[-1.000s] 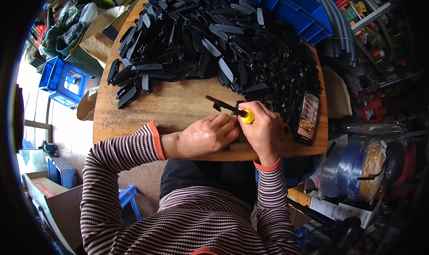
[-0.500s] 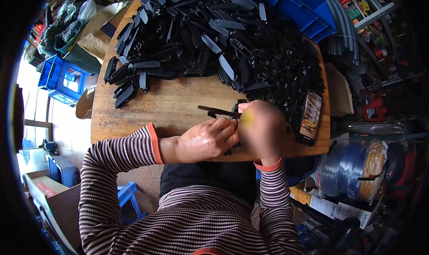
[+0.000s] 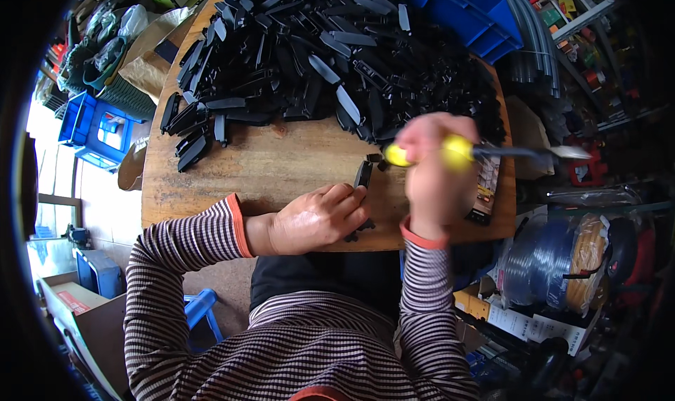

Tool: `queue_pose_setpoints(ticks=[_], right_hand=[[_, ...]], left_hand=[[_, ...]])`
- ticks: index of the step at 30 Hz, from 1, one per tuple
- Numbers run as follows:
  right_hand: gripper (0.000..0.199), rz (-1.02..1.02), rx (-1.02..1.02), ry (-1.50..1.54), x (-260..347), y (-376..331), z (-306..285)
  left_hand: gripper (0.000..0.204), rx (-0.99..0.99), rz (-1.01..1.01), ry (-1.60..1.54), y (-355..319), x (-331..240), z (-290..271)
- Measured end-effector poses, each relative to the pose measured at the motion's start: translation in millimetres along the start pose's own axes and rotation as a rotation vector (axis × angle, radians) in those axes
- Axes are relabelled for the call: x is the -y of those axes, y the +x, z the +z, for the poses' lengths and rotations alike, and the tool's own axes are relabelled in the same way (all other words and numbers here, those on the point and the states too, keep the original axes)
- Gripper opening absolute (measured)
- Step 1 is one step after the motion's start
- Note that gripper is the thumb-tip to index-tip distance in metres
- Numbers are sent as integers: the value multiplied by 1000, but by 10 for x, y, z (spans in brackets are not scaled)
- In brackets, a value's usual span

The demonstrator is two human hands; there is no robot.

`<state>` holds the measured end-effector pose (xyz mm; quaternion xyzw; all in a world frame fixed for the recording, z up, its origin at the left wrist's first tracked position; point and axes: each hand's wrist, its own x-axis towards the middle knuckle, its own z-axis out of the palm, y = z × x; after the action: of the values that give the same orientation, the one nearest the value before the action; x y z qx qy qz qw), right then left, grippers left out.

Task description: Assembling or prying small black plastic components using a handheld tool at a manufacturing workbench.

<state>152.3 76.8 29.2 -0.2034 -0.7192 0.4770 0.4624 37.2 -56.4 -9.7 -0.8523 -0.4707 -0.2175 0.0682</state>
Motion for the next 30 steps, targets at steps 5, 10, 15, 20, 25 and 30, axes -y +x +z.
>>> queue_pose_setpoints(ticks=[5,10,15,20,25,30], right_hand=[[12,186,-156,153,-51,-51,29],[10,270,-127,-342,116,-22,-367],[20,69,205,-806,-106,-221,-376],[22,119,219,-866,-87,-297,-377],[21,15,287,-843,-68,-314,-252],[21,34,262,-840,-69,-291,-426]], left_hand=[[44,0,-45,-84,-11,119,-6],[47,45,62,-119,62,305,-113],[34,158,105,-130,152,490,-159],[37,-644,-319,-319,331,1240,-933],[40,-763,-508,-185,913,3417,-2189],[40,-281,-427,2,1141,3163,-1621]])
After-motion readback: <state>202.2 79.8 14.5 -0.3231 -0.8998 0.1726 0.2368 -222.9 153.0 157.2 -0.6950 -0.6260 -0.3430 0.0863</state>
